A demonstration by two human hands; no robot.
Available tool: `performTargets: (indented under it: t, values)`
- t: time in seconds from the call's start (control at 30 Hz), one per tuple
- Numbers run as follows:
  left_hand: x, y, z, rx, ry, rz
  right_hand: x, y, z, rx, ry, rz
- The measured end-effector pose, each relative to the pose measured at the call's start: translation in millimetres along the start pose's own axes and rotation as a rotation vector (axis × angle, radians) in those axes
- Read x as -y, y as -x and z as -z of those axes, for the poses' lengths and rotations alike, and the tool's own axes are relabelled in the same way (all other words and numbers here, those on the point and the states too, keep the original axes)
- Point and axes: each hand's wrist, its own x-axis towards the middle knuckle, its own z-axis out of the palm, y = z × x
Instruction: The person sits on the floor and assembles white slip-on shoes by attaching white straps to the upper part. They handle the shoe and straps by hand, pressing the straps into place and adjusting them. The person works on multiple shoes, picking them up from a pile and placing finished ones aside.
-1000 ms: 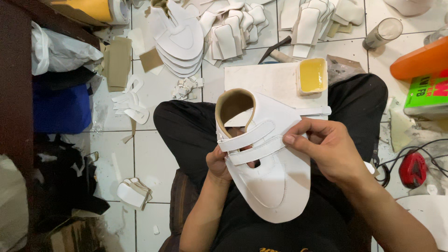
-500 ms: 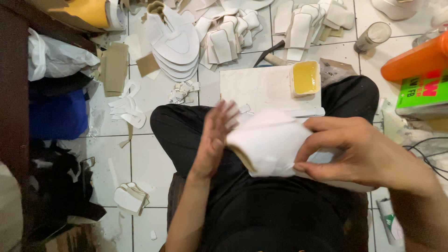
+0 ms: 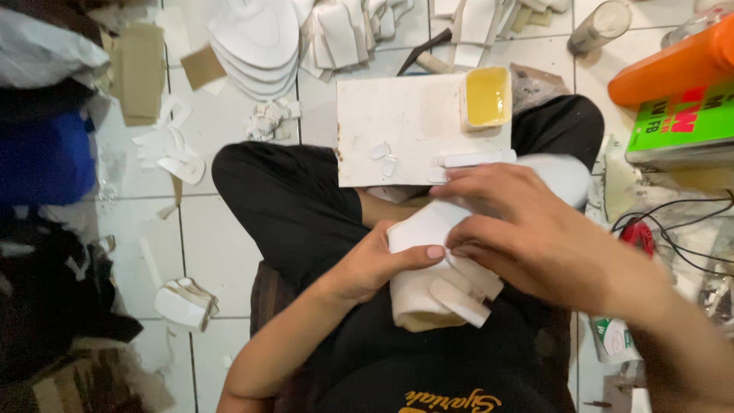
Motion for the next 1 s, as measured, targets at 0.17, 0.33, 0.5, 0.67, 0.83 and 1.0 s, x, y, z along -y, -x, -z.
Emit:
performTargets:
  t: [0.17,0.33,0.5,0.67,0.83,1.0]
  values:
    - [24,15,2,-0.105,0.462,0.042,16,28,-39,-0.371,0.069,-0.28]
    - [37,20,13,-0.092,0.354,0.012,14,30,-64,-0.414,-0.193,-0.387]
    - [46,20,25,0.01,0.297,-0.002,14,32,-77,-0.442,-0.272,-0.309]
    - [15,26,12,-0.059,0.252,0.129,18,29,-76,-0.427,-0.252,-0.236]
    - [3,30,5,-0.086,0.144,0.094,16,27,-74,-0.422,-0.223,-0.198]
    - [-3,31,6,-0.044,0.089,0.086,17,24,-70,-0.415,-0.225,-0.184]
